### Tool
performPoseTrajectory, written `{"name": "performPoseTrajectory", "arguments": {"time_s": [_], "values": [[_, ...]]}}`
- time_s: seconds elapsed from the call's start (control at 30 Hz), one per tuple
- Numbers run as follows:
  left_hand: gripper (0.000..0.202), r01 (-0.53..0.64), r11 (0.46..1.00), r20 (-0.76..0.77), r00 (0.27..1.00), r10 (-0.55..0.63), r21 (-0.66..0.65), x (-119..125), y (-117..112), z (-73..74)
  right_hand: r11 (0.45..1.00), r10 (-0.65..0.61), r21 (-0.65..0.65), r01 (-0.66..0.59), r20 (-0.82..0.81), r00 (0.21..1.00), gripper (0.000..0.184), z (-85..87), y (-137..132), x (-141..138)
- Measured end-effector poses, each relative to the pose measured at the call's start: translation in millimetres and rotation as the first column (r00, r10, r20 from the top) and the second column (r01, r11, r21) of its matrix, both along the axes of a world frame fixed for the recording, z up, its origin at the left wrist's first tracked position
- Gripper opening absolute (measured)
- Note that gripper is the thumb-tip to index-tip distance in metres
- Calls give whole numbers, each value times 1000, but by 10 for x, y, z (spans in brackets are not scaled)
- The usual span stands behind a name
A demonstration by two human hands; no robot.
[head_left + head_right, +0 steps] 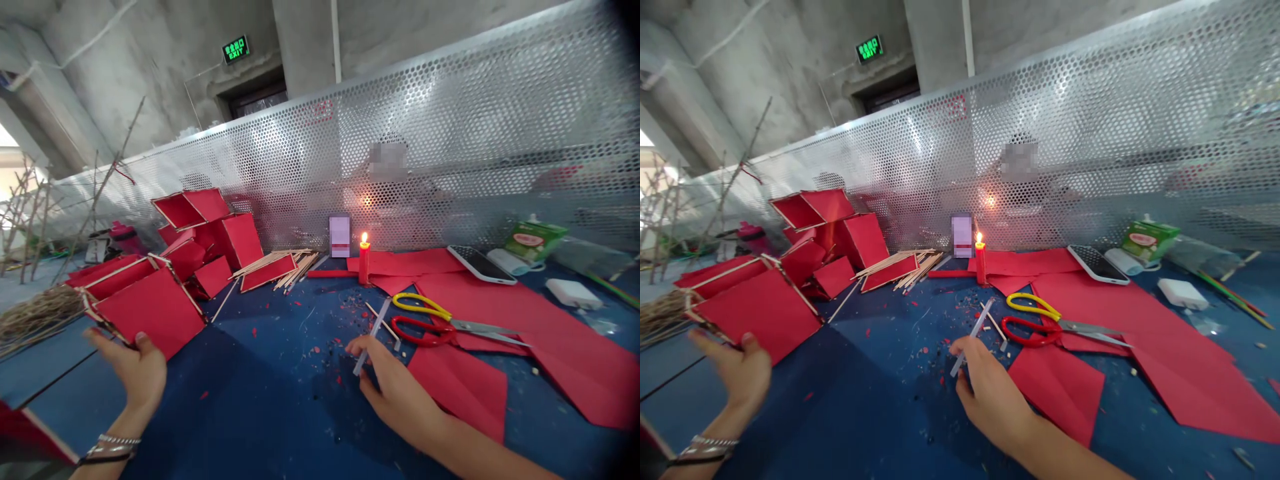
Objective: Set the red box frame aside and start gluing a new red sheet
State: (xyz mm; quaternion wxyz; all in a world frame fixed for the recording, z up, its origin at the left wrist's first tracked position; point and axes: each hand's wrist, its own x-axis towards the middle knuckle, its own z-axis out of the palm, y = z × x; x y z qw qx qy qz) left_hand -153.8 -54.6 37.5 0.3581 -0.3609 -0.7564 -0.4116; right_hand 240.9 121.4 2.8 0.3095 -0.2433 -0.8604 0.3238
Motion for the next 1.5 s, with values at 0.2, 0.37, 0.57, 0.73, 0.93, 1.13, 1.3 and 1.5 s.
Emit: {"name": "performPoseTrajectory", "arguments": {"time_s": [0.2,0.37,0.57,0.73,0.93,1.13,1.3,1.5], "values": [[64,143,981,-277,945,-174,-127,415,112,175,1000,21,7,-21,7,1000,40,18,-2,-5],[34,459,666,-97,777,-622,-588,865,480,138,998,20,58,-22,33,999,39,36,-14,14],[41,626,179,250,534,-808,-759,1692,891,79,937,-38,350,-3,110,993,33,230,169,191],[38,758,-67,455,316,-832,-648,2079,1133,35,850,-324,471,237,110,940,28,388,768,538],[38,860,-7,488,283,-826,-511,1956,1164,-219,738,-560,515,435,109,821,29,227,1491,958],[38,892,6,395,206,-895,-452,1954,1173,-283,746,-604,483,458,204,770,26,33,1754,1115],[35,909,60,397,239,-886,-413,1991,1167,-186,837,-519,392,381,350,780,24,222,1655,1152],[36,933,-3,502,190,-844,-359,1968,1151,-216,948,-292,266,175,508,810,44,402,1347,1015]]}}
